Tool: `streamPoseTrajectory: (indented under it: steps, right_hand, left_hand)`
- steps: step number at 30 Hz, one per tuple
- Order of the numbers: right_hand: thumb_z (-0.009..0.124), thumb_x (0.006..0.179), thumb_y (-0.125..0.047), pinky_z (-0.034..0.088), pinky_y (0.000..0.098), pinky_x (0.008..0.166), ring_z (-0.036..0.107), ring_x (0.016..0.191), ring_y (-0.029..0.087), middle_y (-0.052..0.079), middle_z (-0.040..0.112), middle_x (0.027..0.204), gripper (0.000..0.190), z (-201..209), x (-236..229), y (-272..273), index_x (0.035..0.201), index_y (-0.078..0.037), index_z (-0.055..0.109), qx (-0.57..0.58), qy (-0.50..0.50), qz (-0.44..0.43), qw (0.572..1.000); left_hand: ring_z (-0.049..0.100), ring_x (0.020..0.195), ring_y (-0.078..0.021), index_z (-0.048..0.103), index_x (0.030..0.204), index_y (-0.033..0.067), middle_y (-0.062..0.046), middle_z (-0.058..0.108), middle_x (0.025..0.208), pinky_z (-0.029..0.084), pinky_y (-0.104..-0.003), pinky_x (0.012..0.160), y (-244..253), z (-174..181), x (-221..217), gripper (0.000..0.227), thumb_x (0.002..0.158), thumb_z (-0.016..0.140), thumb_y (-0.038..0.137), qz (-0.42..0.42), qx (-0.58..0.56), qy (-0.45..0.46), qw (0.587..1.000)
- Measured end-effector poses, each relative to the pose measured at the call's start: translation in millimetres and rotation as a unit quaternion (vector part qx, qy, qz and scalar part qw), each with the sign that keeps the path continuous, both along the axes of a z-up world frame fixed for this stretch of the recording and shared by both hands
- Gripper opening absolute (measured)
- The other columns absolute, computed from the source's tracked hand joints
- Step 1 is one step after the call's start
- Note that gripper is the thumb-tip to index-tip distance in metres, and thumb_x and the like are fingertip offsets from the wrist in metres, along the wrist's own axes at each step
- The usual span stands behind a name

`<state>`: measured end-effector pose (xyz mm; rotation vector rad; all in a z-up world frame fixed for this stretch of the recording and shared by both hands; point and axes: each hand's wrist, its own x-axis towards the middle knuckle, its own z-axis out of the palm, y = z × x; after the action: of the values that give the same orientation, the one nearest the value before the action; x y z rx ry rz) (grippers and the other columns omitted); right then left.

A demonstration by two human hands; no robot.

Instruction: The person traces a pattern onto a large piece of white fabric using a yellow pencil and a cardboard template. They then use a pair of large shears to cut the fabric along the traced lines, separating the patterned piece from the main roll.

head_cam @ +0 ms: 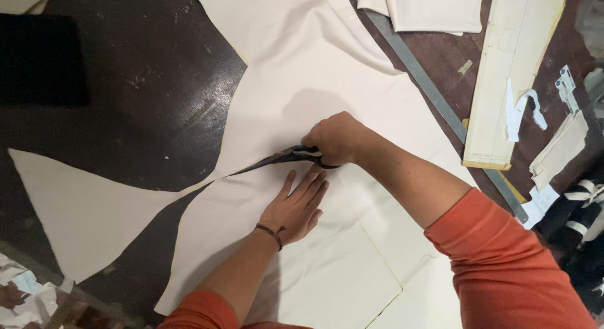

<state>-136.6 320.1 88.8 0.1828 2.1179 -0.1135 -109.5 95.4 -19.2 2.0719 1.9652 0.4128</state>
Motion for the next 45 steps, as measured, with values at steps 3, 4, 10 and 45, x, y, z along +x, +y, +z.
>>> streamPoseTrajectory:
  steps: [3,4,10,45]
  right_hand:
    - [0.079,0.077,-0.062,0.055,0.0393,0.085,0.072,0.092,0.022,-0.004,0.072,0.088,0.049,-5.1,-4.8,0.9,0.109,-0.025,0.073,0.008,0.003,0.013,1.000]
    - [0.079,0.078,-0.061,0.055,0.0393,0.085,0.072,0.093,0.021,-0.004,0.072,0.088,0.048,-5.9,-5.1,1.6,0.109,-0.025,0.073,0.016,0.004,0.017,1.000]
    - [0.080,0.084,-0.043,0.058,0.0407,0.087,0.074,0.093,0.023,-0.001,0.075,0.088,0.032,29.8,-20.5,-15.5,0.108,-0.022,0.075,0.034,0.028,0.058,0.997]
    - [0.086,0.079,-0.031,0.048,0.0297,0.058,0.067,0.064,0.022,0.007,0.074,0.072,0.024,3.1,157.3,-386.2,0.094,-0.016,0.075,-0.139,0.341,-0.627,0.687]
  left_hand:
    - [0.016,0.158,-0.0272,0.031,0.159,0.0111,-0.011,0.026,0.167,0.010,-0.059,0.128,0.0,-1.7,-1.8,0.062,0.105,0.036,0.042,-0.001,0.013,-0.007,1.000]
    - [0.016,0.158,-0.0284,0.031,0.159,0.0096,-0.012,0.025,0.167,0.010,-0.060,0.128,-0.5,-3.5,-0.7,0.062,0.106,0.036,0.041,-0.009,0.015,-0.016,1.000]
    - [0.015,0.158,-0.0262,0.023,0.162,0.0115,-0.010,0.022,0.169,0.008,-0.059,0.129,0.2,-8.5,2.3,0.064,0.105,0.031,0.042,-0.008,-0.009,-0.011,1.000]
    - [0.068,0.109,-0.0263,0.061,0.110,0.0243,-0.001,0.056,0.110,0.058,-0.042,0.090,-244.8,-6.4,-82.5,0.018,0.099,0.064,0.039,0.447,-0.251,-0.173,0.841]
